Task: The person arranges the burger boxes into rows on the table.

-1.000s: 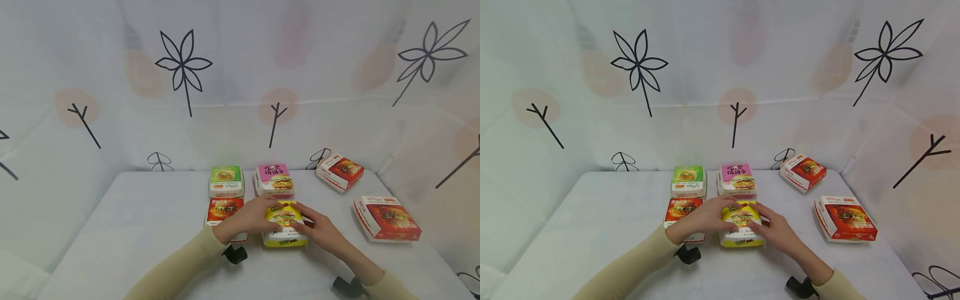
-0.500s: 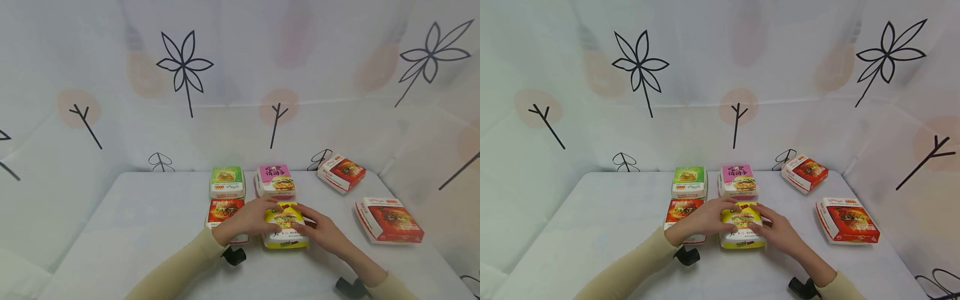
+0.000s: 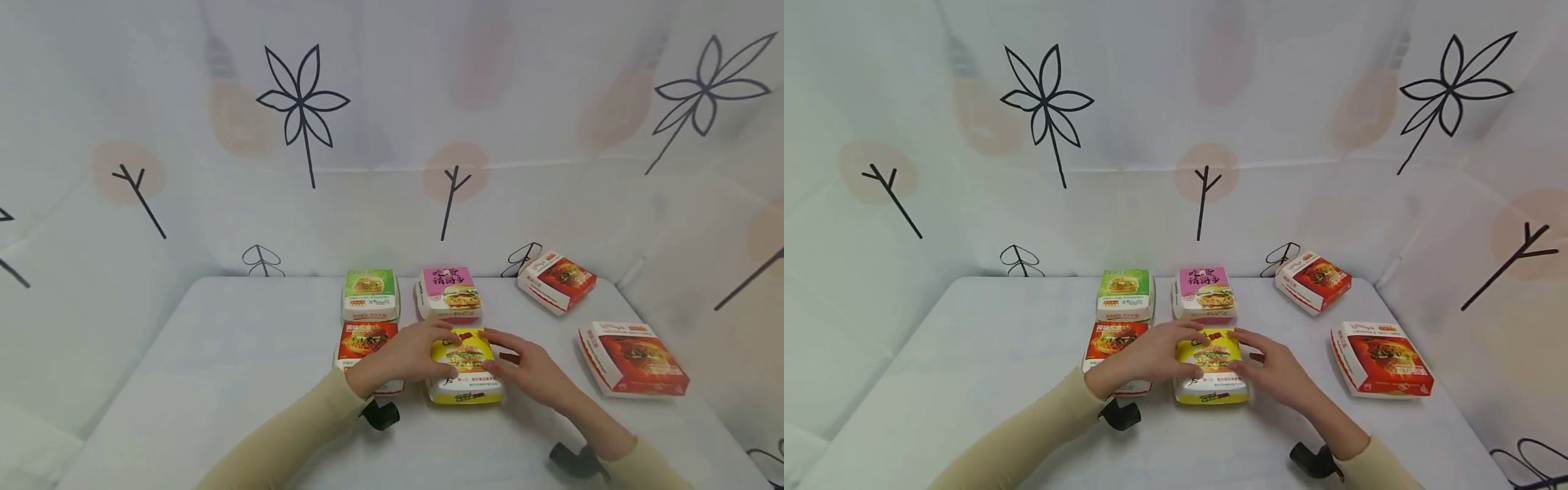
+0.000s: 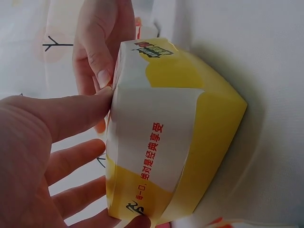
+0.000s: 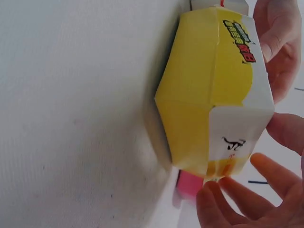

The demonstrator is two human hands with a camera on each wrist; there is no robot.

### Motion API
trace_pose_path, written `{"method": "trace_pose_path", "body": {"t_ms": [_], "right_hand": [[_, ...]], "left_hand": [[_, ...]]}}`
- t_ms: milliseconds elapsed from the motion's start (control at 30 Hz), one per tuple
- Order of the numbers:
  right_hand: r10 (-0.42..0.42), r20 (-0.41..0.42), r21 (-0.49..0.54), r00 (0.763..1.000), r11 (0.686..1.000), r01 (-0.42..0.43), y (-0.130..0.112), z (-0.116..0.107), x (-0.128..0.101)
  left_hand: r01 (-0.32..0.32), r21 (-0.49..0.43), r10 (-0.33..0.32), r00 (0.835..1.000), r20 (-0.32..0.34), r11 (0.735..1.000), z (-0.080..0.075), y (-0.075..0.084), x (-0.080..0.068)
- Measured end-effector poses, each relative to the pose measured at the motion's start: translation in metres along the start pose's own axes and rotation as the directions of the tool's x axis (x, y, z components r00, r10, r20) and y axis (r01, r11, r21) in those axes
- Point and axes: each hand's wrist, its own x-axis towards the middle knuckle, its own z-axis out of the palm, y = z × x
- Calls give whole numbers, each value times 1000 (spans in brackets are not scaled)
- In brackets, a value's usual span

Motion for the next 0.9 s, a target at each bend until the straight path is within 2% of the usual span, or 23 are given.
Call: {"method": "trace_pose_path", "body": {"t_ms": [200,433,567,767,900], "right_hand": [[52,-121,-12,991,998,-54,8,-17,-1],[65,-224,-14,972,997,-70,16,-57,2],[75,-254,-42,964,995,-89,22,-85,5],[145,-291,-72,946,982,-173,34,-117,14],[184,-329,-36,926,978,-207,45,-132,24]], "left_hand": [[-8,-10,8,1000,20,1000,0,1,1],[9,2,-9,1000,20,1000,-1,-1,0],[15,-7,-15,1000,16,1000,-3,-2,-1],[11,-15,-11,1000,19,1000,-1,-2,-1],[14,-20,-13,1000,15,1000,1,-2,0]]}}
